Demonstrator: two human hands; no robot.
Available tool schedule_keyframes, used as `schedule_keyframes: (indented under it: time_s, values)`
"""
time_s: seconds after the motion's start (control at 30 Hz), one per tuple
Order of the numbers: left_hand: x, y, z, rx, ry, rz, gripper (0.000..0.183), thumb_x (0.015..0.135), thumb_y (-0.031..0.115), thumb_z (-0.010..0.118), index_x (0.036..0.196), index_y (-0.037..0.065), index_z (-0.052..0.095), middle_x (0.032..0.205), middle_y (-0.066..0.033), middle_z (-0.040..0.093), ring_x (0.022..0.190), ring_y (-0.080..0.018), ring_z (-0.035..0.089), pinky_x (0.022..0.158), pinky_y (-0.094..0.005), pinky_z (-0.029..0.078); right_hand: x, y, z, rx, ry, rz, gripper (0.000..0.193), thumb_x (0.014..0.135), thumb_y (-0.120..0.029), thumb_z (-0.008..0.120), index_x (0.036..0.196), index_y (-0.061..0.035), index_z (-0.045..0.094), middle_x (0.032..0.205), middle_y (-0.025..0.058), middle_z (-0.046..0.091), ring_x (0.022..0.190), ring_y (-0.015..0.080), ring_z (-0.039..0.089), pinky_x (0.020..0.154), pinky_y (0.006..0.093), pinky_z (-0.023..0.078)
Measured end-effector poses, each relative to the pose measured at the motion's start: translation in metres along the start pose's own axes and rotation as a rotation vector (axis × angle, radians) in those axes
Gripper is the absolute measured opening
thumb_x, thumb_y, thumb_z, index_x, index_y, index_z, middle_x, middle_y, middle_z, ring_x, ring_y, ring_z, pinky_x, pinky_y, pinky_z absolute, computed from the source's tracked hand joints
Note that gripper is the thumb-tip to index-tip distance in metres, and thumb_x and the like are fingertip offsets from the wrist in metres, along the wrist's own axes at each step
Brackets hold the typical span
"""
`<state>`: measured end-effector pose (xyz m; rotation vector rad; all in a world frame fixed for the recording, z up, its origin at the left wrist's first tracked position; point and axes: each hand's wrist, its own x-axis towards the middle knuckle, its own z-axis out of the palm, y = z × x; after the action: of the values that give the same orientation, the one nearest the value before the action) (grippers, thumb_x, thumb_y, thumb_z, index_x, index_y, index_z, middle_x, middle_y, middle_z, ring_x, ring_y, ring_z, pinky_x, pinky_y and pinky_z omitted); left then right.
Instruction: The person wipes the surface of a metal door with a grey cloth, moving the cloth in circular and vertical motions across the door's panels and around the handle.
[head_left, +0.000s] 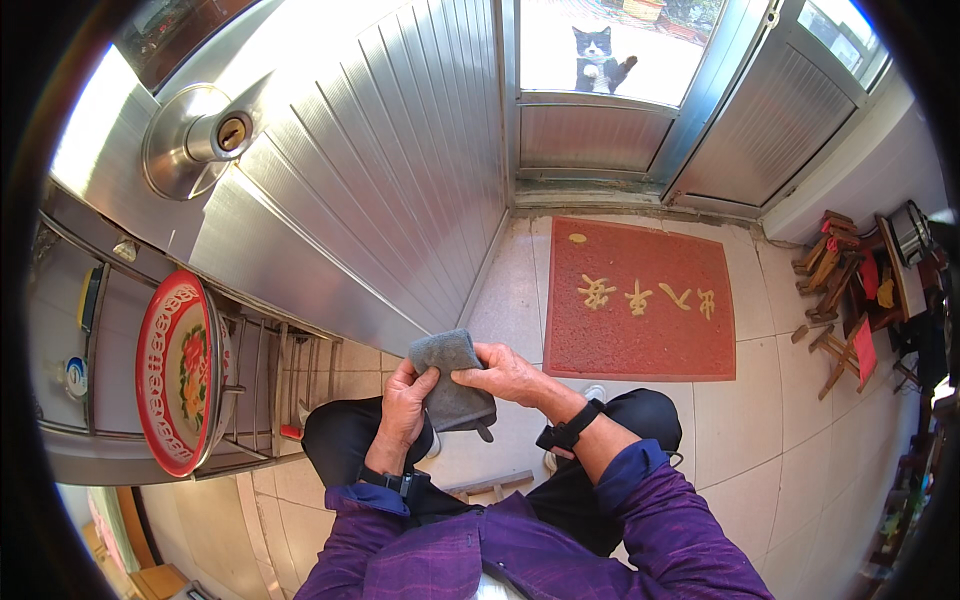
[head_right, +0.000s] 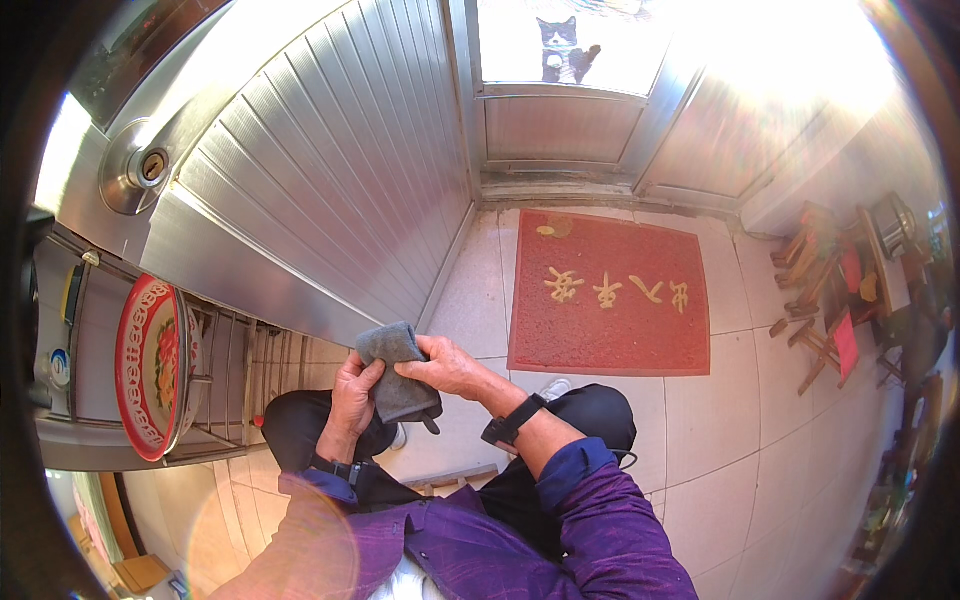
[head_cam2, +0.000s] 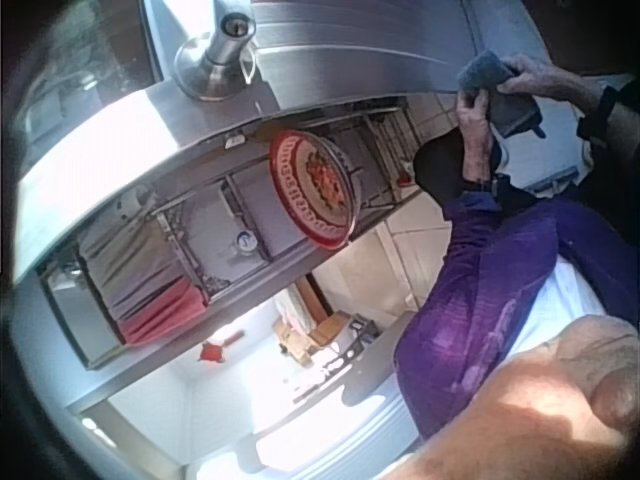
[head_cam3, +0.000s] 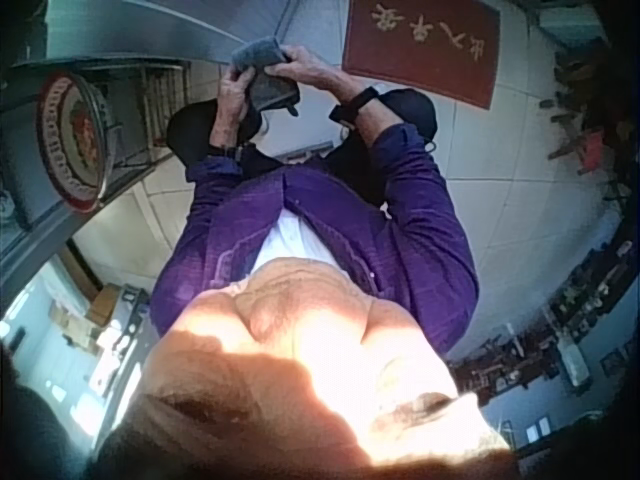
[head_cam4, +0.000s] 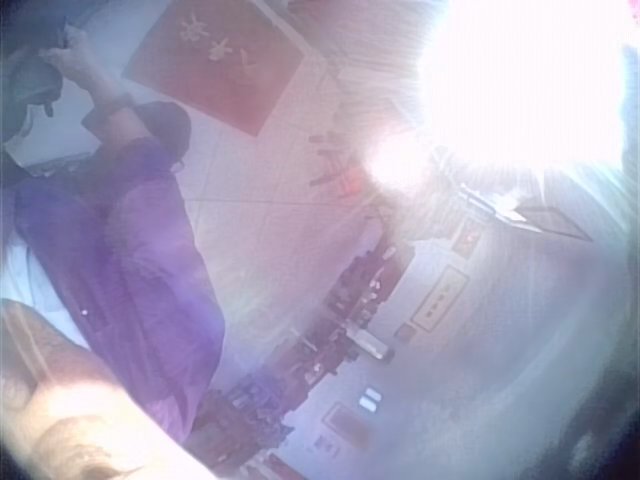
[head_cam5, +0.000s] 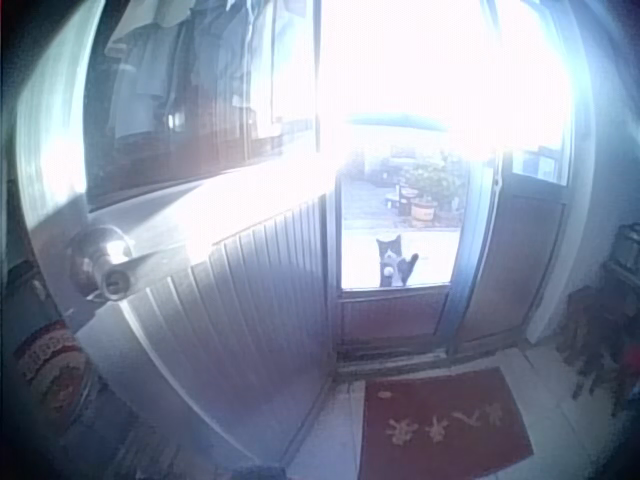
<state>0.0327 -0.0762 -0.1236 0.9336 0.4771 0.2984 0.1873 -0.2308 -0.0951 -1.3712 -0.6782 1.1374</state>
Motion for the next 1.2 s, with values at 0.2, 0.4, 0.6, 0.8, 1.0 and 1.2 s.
schedule_keyframes:
  time_s: [0.2,0.4,0.6,0.8,1.0,1.2]
  values:
    - [0.0,0.001,0.002,0.038,0.025,0.013,0.031,0.098,0.008,0.071,0.128,0.004,0.066,0.118,-0.0048,0.071,0.107,-0.0146,0.067,0.098,-0.0308,0.053,0.003,0.003,0.002,-0.015,0.024,0.028,0.031,0.097,-0.017,0.069,0.124,-0.0028,0.071,0.106,0.0059,0.072,0.097,0.0155,0.064,0.09,0.0344,0.054]
    - [-0.005,0.01,0.007,0.005,-0.012,0.018,0.031,0.098,0.008,0.07,0.128,0.003,0.066,0.121,-0.0055,0.07,0.111,-0.0149,0.065,0.101,-0.0313,0.051,0.003,0.004,0.0,0.049,0.01,0.04,0.029,0.097,-0.016,0.07,0.123,-0.0025,0.072,0.105,0.0038,0.073,0.096,0.0137,0.064,0.089,0.0331,0.054]
    - [-0.005,0.007,0.006,0.014,0.019,-0.03,0.031,0.098,0.009,0.071,0.128,0.004,0.066,0.122,-0.0051,0.069,0.113,-0.0153,0.064,0.102,-0.0319,0.05,0.001,0.001,-0.002,-0.021,-0.036,0.029,0.03,0.096,-0.015,0.069,0.123,-0.0022,0.071,0.107,0.0058,0.073,0.097,0.0151,0.065,0.089,0.0336,0.054]
    - [-0.002,0.002,0.001,0.022,0.037,0.024,0.029,0.097,0.007,0.073,0.126,0.005,0.068,0.119,-0.0045,0.072,0.109,-0.0154,0.067,0.1,-0.0316,0.052,-0.001,-0.009,0.001,-0.024,0.018,0.024,0.036,0.094,-0.018,0.071,0.126,-0.0026,0.069,0.109,0.0078,0.072,0.102,0.0172,0.065,0.092,0.0348,0.054]
    - [-0.002,0.0,0.001,0.107,-0.02,-0.002,0.03,0.096,0.005,0.073,0.126,0.004,0.068,0.116,-0.0033,0.072,0.105,-0.0145,0.067,0.098,-0.0309,0.054,-0.007,-0.015,0.002,-0.036,0.062,-0.09,0.036,0.094,-0.022,0.07,0.126,-0.0044,0.069,0.114,0.0081,0.07,0.106,0.0176,0.064,0.094,0.0347,0.052]
    - [-0.001,0.0,0.0,0.169,-0.019,-0.018,0.03,0.097,0.006,0.071,0.126,0.004,0.066,0.116,-0.0039,0.071,0.106,-0.015,0.067,0.098,-0.0322,0.054,0.0,-0.008,0.0,-0.128,0.082,0.048,0.03,0.099,-0.02,0.065,0.124,-0.0039,0.07,0.107,0.0042,0.072,0.099,0.0154,0.064,0.09,0.0338,0.053]
